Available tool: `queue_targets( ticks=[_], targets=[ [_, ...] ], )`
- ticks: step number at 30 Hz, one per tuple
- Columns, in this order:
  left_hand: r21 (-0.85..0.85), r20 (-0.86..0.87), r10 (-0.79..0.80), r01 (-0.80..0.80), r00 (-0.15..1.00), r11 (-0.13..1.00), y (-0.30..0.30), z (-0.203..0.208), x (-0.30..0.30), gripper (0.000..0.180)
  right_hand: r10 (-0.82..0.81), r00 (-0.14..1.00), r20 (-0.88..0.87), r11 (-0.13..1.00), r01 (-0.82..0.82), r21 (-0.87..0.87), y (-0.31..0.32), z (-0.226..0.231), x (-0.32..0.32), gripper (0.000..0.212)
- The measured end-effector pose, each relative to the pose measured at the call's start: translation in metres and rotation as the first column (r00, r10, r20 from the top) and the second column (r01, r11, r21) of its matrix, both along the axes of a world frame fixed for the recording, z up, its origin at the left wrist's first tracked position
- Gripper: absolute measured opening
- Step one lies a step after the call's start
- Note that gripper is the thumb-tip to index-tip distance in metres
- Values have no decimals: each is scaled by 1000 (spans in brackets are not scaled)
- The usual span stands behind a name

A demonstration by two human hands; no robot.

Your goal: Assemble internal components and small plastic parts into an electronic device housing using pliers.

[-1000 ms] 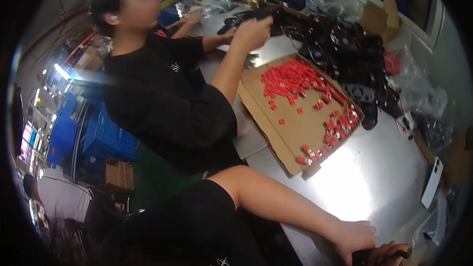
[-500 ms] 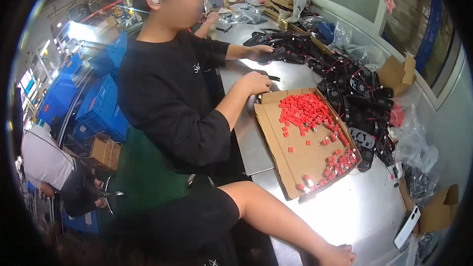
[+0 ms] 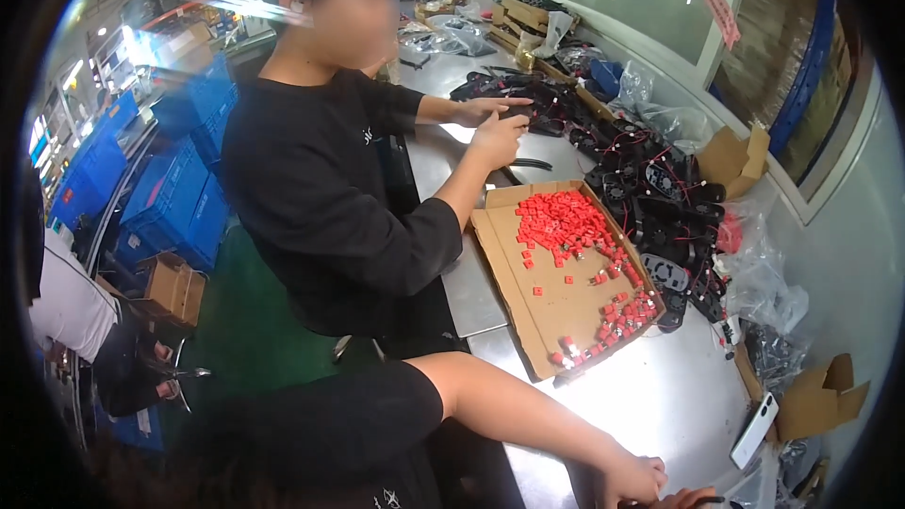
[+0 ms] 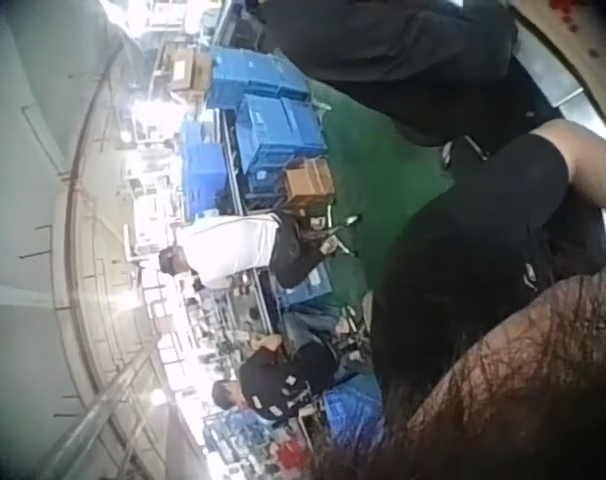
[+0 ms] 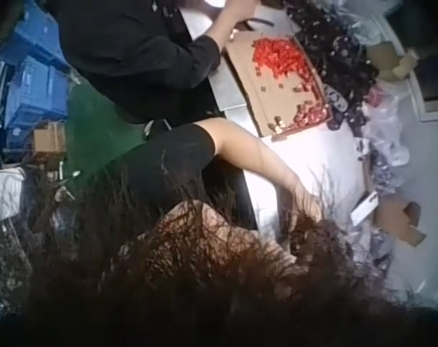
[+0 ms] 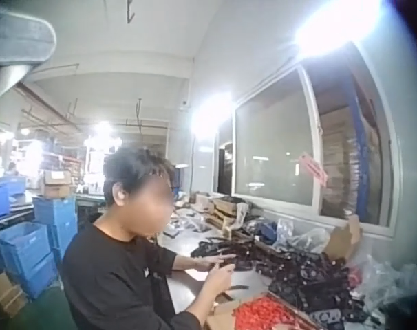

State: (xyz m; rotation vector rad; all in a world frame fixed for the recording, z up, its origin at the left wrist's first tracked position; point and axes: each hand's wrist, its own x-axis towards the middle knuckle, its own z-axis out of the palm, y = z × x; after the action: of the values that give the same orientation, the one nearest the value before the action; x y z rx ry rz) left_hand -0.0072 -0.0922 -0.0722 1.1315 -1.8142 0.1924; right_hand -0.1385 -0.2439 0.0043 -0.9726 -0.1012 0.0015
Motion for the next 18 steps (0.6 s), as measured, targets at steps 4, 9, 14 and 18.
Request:
queue_targets(
  ticks=[4, 9, 14, 18],
  targets=[
    [-193, 199, 61, -22, 978, 981, -12, -54, 28, 73, 73, 986, 148, 961, -30, -275, 28, 19, 15, 31],
    [-51, 114, -62, 68, 992, 996, 8, -44, 24, 72, 498, 809, 312, 849, -381, -367, -24, 21, 33, 19],
    [158, -45, -40, 47, 998, 986, 22, -13, 4, 68, -151, 947, 283, 911, 245, -333, 30, 8, -14, 41],
    [313, -150, 31, 18, 988, 950, 28, 7, 1, 65, -95, 931, 353, 898, 234, -373, 20, 2, -18, 42]
  ],
)
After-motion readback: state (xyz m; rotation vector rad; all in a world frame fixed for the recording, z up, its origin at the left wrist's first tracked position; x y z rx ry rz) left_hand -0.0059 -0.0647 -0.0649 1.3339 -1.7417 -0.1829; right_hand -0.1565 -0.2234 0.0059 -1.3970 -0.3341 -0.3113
